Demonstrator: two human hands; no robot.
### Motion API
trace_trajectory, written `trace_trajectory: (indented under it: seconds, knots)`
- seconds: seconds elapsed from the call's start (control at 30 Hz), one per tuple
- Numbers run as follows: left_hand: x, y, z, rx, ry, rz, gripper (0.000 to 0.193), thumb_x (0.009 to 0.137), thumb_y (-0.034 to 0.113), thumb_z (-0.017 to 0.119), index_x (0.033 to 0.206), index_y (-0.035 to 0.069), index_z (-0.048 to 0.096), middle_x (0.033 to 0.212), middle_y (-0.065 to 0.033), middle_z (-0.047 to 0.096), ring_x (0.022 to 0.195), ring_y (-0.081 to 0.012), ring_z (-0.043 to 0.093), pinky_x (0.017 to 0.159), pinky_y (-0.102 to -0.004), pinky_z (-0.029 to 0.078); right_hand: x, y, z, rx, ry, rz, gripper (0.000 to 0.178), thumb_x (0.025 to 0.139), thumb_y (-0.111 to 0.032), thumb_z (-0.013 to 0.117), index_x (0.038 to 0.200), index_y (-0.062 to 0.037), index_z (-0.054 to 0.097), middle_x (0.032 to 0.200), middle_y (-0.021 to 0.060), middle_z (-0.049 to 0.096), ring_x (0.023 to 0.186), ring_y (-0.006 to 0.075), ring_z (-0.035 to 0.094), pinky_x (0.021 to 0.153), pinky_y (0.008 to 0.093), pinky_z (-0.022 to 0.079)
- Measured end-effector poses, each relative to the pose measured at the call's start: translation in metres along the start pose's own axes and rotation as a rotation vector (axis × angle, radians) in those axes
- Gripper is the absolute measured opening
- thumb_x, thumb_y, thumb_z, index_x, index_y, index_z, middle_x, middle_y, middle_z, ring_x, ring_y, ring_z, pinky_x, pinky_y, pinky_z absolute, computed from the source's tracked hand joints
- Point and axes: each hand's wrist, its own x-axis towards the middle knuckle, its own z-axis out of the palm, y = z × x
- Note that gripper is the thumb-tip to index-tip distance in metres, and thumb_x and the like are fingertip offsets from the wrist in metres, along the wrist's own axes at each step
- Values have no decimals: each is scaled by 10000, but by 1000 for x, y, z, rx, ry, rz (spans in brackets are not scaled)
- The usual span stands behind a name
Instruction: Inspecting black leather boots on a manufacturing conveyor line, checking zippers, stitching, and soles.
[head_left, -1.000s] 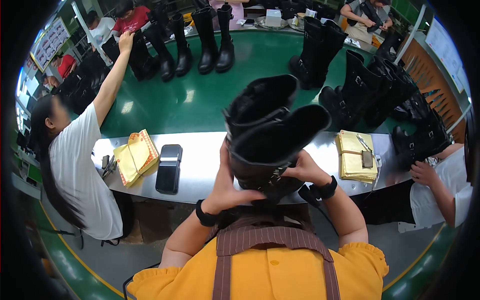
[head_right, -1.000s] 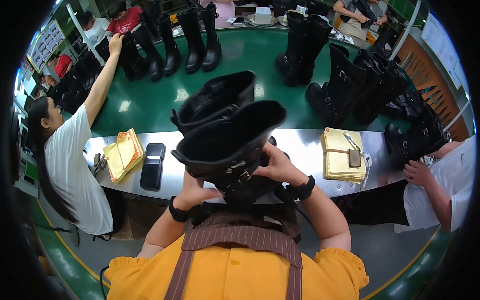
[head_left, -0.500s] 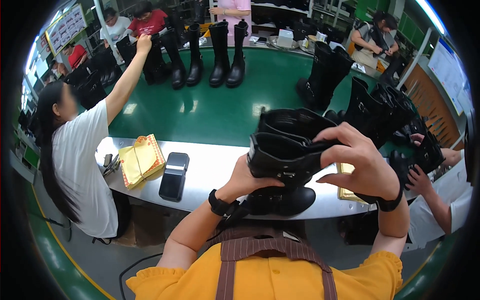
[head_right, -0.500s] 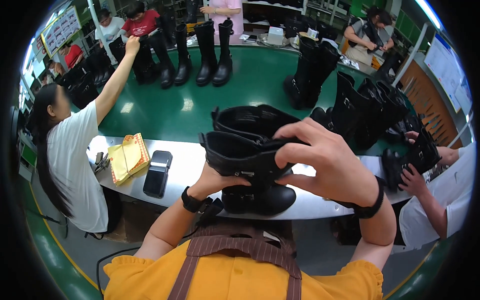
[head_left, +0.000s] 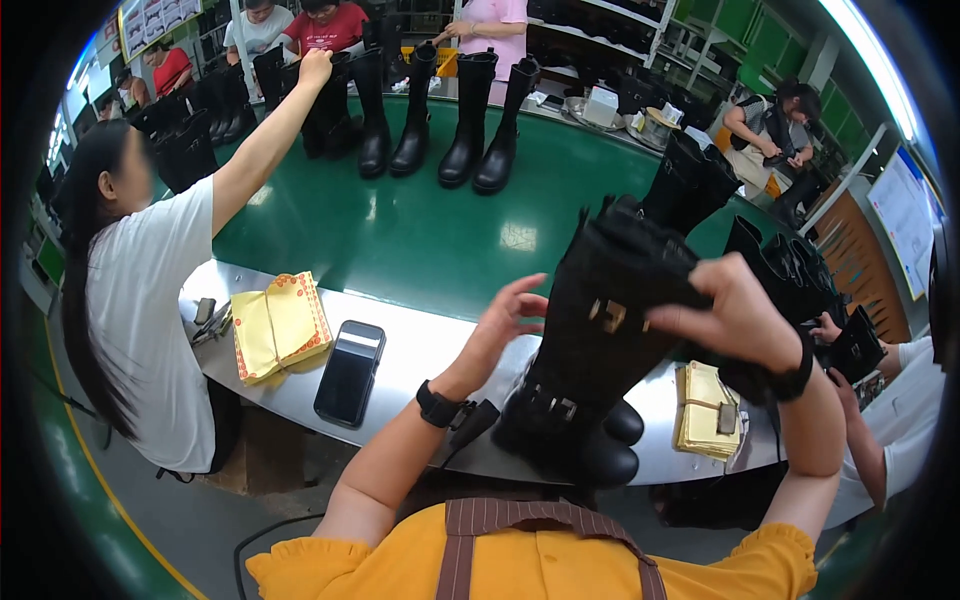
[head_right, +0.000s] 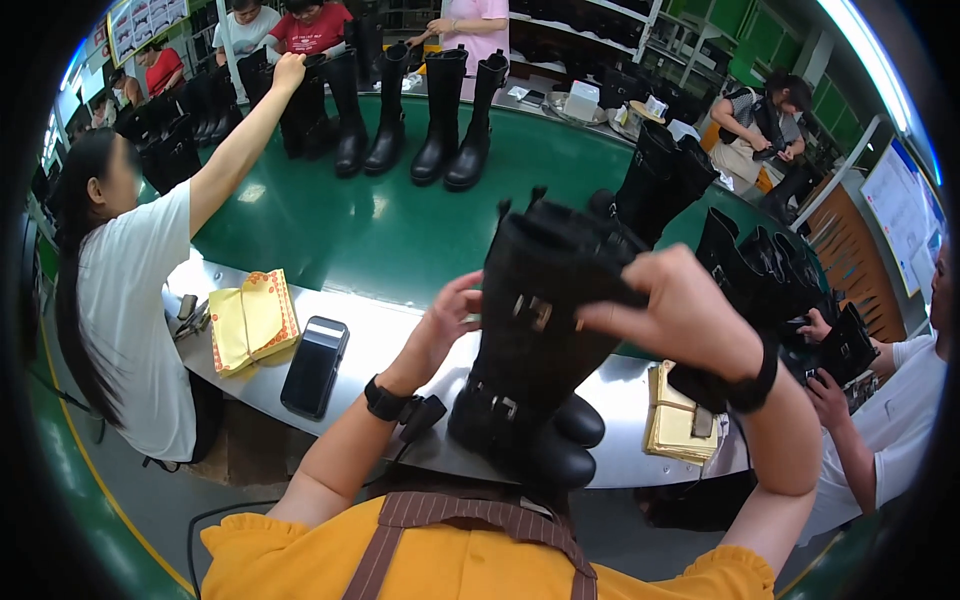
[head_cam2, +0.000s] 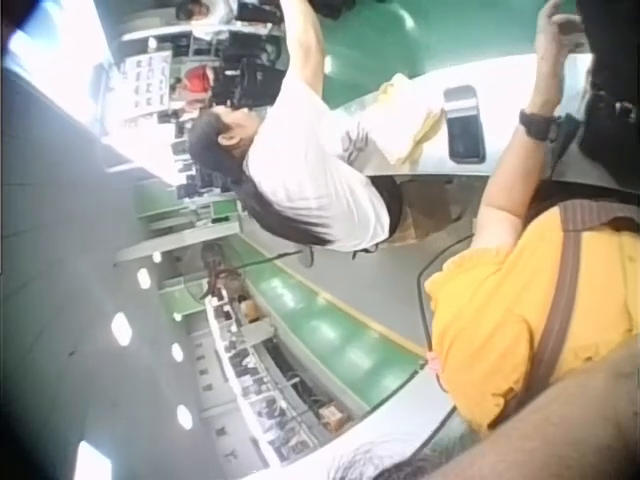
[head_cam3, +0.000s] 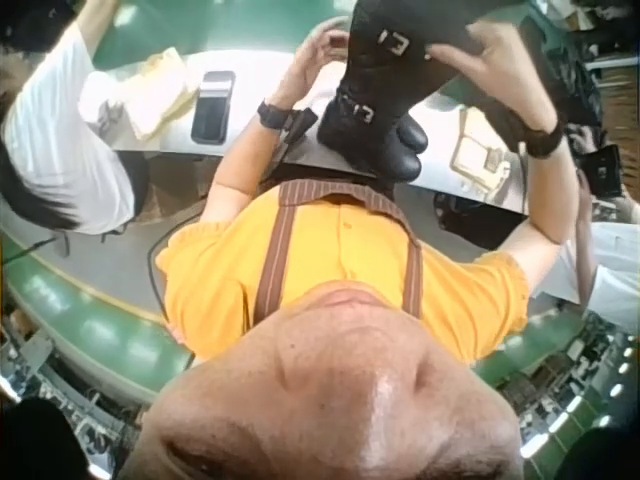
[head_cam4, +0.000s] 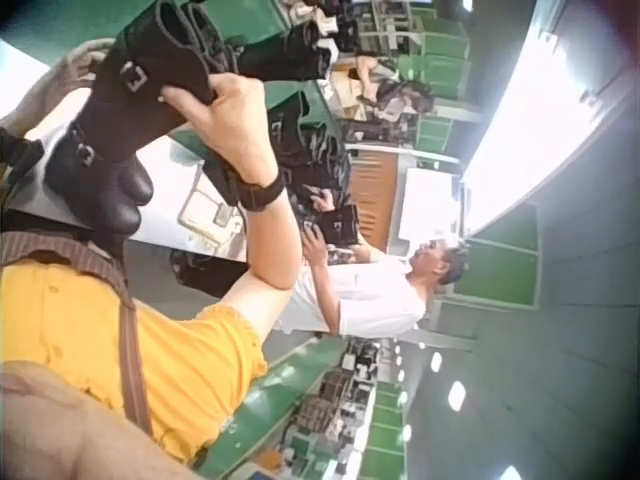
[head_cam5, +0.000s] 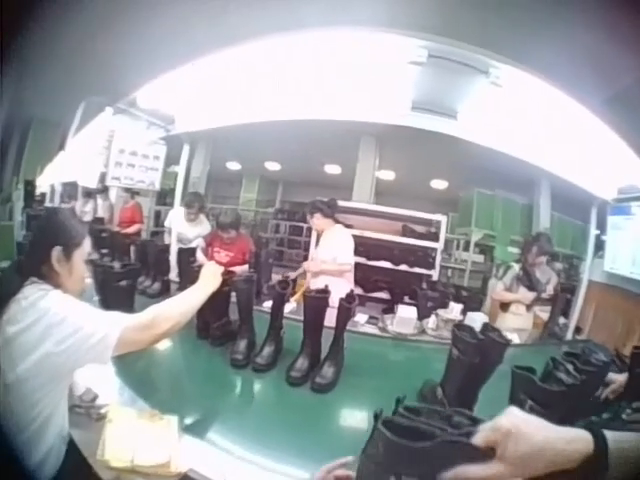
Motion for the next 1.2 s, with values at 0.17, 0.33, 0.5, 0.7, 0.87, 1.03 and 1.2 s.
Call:
trace_trajectory:
  seconds: [0.17, 0.33, 0.5, 0.7, 0.87, 1.03, 1.2]
  knots:
    - [-7, -12, -55, 166, 632, -147, 385, 1021, 358, 426, 1200, 46, 564, 938, -55, 599, 928, -159, 582, 864, -326, 469, 83, 79, -34, -166, 319, 236, 534, 727, -395, 789, 683, 114, 634, 503, 157, 538, 467, 131, 531, 475, 340, 425]
    - [-11, -30, -59, 159, 606, -134, 242, 995, 244, 519, 1007, 30, 633, 759, -9, 589, 718, -101, 563, 743, -258, 479, 178, 153, -20, -501, 550, 286, 550, 745, -465, 723, 742, 83, 680, 697, 270, 644, 711, 420, 661, 667, 449, 535]
    - [-11, -27, -57, 128, 630, -283, 184, 977, 196, 547, 1012, 34, 625, 768, -6, 591, 721, -94, 566, 704, -234, 472, 269, 234, 20, -405, 466, 460, 527, 782, -534, 689, 917, -27, 737, 903, 238, 702, 906, 388, 682, 848, 465, 536]
    - [-11, -26, -61, 106, 658, -373, 139, 959, 147, 555, 1008, 32, 614, 766, -17, 594, 718, -104, 574, 701, -243, 487, 320, 282, 70, -402, 395, 433, 793, 706, -484, 798, 1401, -290, 469, 1460, 204, 377, 1375, 398, 342, 1064, 530, 398]
    - [-10, -29, -59, 128, 677, -421, 112, 950, 120, 558, 993, 34, 613, 756, -20, 598, 705, -108, 578, 685, -249, 489, 294, 270, 21, -632, 379, 415, 712, 739, -607, 704, 1349, -277, 544, 1441, 140, 455, 1343, 369, 404, 1037, 532, 420]
    - [-10, -29, -55, 129, 627, -449, 115, 954, 125, 553, 991, 36, 615, 753, -21, 598, 700, -108, 578, 679, -245, 491, 208, 284, -77, -555, -30, 792, 900, 737, -723, 637, 1320, -45, 542, 1385, 198, 511, 1289, 351, 476, 1030, 447, 432]
    - [-9, -27, -53, 97, 584, -476, 120, 957, 130, 549, 992, 36, 615, 753, -24, 600, 696, -112, 582, 688, -243, 495, 149, 331, -74, 179, -183, 949, 1064, 810, -748, 546, 1464, 60, 319, 1556, 201, 278, 1431, 278, 286, 1179, 333, 189]
